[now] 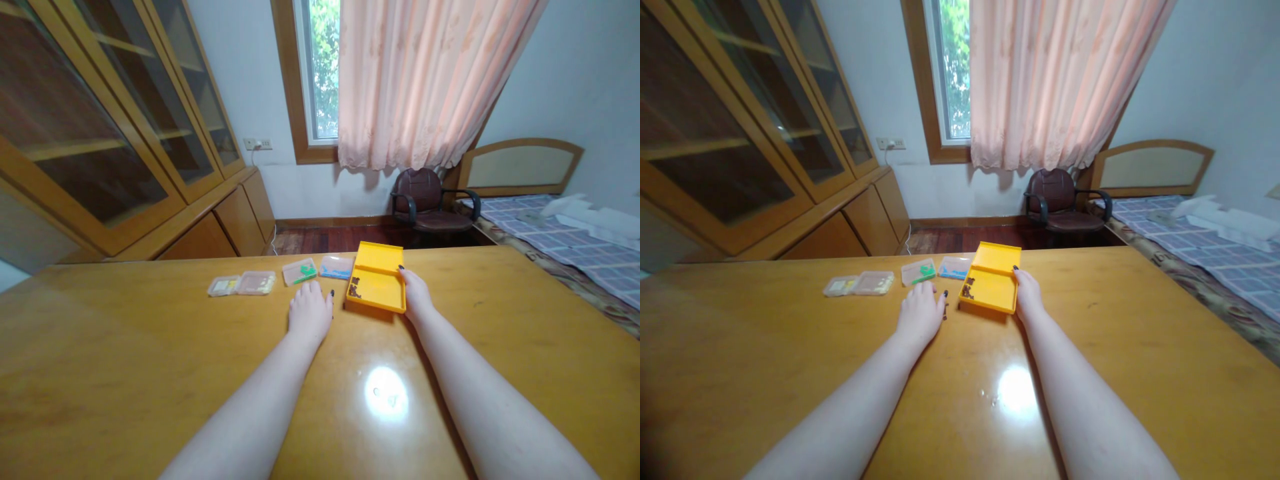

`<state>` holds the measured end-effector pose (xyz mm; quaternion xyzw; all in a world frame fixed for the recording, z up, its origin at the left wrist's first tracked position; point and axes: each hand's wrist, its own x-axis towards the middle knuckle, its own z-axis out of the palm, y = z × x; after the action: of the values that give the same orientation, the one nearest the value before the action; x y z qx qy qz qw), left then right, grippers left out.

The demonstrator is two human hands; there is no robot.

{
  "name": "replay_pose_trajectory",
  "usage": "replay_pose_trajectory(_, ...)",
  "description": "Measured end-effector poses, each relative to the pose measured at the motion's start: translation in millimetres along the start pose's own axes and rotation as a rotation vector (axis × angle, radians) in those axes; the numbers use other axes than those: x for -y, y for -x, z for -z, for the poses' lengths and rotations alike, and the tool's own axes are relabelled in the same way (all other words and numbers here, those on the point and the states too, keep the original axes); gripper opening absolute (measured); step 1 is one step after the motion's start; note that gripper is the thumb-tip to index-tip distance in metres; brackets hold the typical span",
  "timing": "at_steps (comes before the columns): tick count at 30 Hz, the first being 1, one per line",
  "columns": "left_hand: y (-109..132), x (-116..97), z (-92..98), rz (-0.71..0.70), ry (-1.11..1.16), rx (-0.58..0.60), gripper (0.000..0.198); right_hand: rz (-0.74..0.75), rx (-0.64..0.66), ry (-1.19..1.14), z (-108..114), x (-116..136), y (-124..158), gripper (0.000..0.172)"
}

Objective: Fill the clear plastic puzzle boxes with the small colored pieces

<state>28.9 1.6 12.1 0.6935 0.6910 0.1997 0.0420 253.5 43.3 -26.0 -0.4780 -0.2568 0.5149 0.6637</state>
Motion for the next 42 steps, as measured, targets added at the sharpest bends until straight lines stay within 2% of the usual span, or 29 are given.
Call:
replay_pose_trajectory(3,12.6,-10.0,-0.9,0.04,-0.242,0.119,0.038,0.024,-0.019,-0.012,1.8,-3.1,-3.9,0.018)
replay_pose_trajectory(7,16.6,-14.9,-5.1,0.009,-0.326,0.209,0.039,0.004,-0.014,-0.02,0.1,-3.0,-0.6,0.014)
replay_pose_trajectory(12,6.1,-9.3,-8.5,-0.035,-0.339,0.255,0.028,-0.023,-0.018,-0.023,-1.8,-1.1,2.9,0.015)
replay_pose_trajectory(19,-1.1,-4.4,-14.4,-0.04,-0.318,0.27,0.03,-0.065,-0.037,-0.032,-4.4,1.8,6.4,0.018)
replay_pose_trajectory(24,-4.1,-3.0,-13.2,-0.016,-0.266,0.296,0.031,-0.036,-0.032,0.025,-5.0,3.0,9.1,0.018)
replay_pose_trajectory(27,-4.9,-5.2,-8.2,-0.003,-0.252,0.276,0.031,-0.017,-0.024,0.074,-4.5,2.3,9.7,0.02)
replay_pose_trajectory(30,-3.9,-10.4,-1.8,-0.059,-0.215,0.199,0.029,0.013,0.001,0.118,-4.8,1.9,11.6,0.02)
replay_pose_trajectory(35,1.4,-17.8,3.6,-0.332,-0.014,0.147,0.022,-0.011,0.155,0.174,-7.2,3.5,16.9,0.023)
replay_pose_trajectory(37,2.6,-17.3,2.6,-0.4,0.071,0.151,0.02,-0.024,0.161,0.183,-8.2,5.2,18.2,0.024)
replay_pose_trajectory(39,1.9,-14.3,0.3,-0.363,0.127,0.131,0.023,-0.031,0.123,0.167,-8.8,6.9,18.3,0.024)
replay_pose_trajectory(42,-1.9,-7.4,-4.7,-0.236,0.126,0.077,0.024,-0.041,0.035,0.1,-7.7,7.4,15.2,0.021)
